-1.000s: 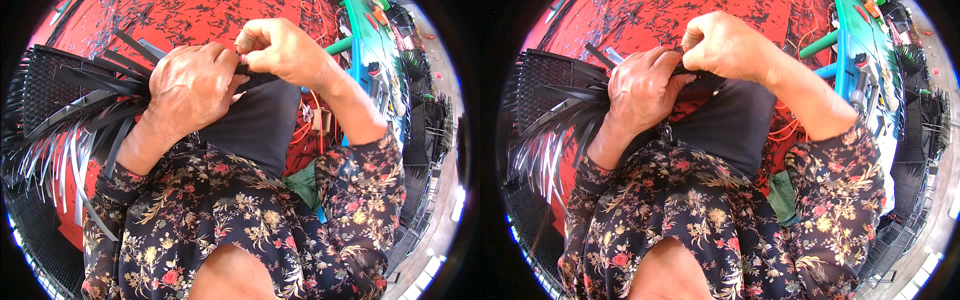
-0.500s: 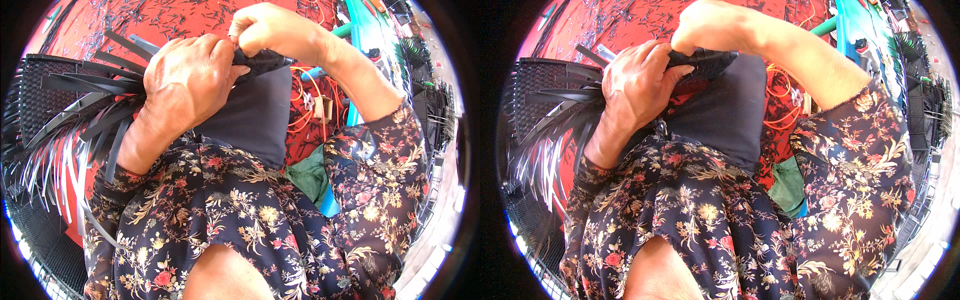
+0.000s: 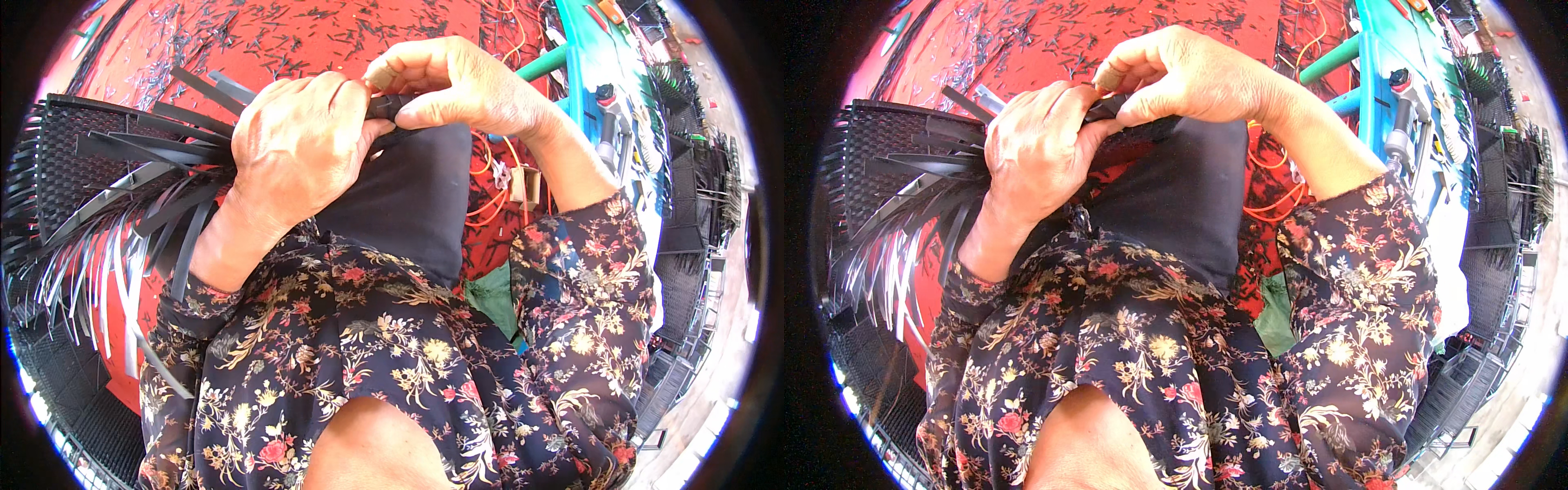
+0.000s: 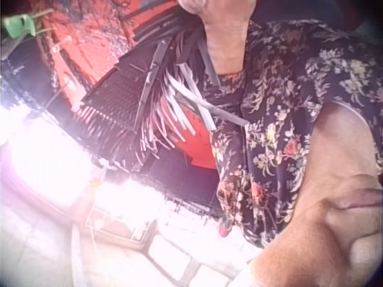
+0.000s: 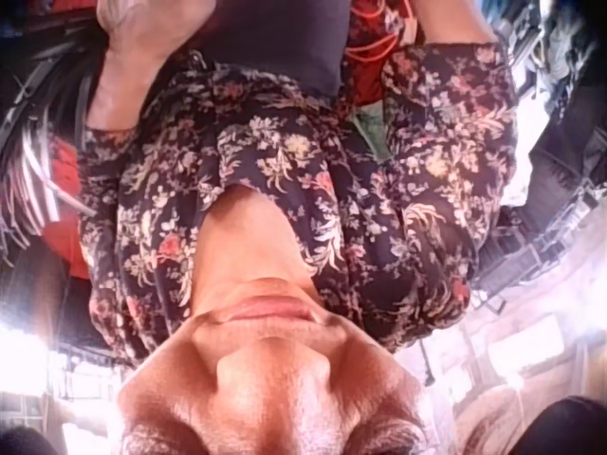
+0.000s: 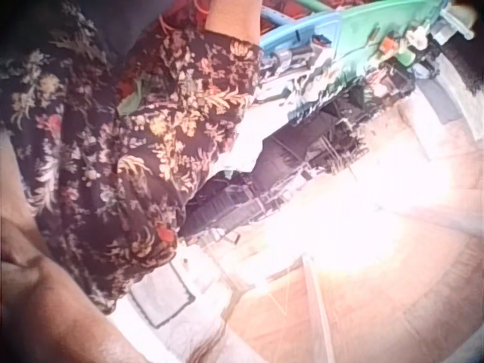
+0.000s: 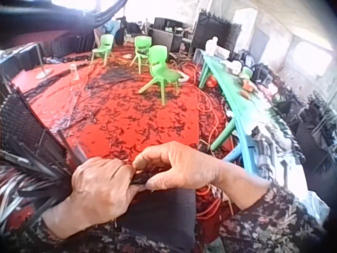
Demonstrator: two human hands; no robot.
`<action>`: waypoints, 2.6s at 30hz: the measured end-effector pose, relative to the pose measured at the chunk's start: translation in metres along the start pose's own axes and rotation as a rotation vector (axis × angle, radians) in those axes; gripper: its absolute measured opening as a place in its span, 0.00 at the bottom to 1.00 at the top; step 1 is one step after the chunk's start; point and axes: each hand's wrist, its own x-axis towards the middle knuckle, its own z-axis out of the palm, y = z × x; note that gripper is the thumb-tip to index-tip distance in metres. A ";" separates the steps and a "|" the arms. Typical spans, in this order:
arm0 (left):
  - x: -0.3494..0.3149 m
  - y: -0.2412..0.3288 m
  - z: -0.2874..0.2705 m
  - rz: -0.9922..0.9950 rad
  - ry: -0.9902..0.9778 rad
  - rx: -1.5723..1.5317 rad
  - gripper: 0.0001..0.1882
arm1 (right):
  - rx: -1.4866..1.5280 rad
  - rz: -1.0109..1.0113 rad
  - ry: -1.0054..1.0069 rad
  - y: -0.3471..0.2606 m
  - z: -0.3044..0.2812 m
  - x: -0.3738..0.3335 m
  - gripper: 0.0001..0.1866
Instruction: The person weaves and secures synthetic wicker strips onto a furniture frame by hand, then uses a pneumatic stapler to fasten the strips and pliers to trim excess material.
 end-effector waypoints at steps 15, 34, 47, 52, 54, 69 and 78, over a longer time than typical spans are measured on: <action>0.008 -0.012 0.007 0.033 0.042 0.017 0.11 | -0.832 -0.596 0.354 -0.003 0.025 -0.002 0.11; -0.005 -0.006 0.006 0.025 0.070 -0.044 0.13 | -0.225 -0.125 0.227 0.004 0.009 0.011 0.03; -0.013 -0.001 0.003 0.069 0.089 -0.132 0.15 | 0.145 0.171 0.128 0.014 0.008 0.010 0.06; -0.010 -0.005 0.004 0.100 0.050 -0.159 0.15 | 0.105 0.191 0.140 0.017 0.007 0.010 0.07; -0.005 -0.005 0.004 0.104 0.042 -0.176 0.15 | 0.005 0.151 0.215 0.015 0.005 0.006 0.09; 0.045 -0.047 0.004 -0.012 0.011 -0.275 0.10 | 0.336 -0.392 1.264 0.063 0.027 0.068 0.21; 0.055 -0.045 0.019 -0.099 -0.014 -0.195 0.10 | -0.731 0.566 1.131 0.036 -0.100 -0.056 0.25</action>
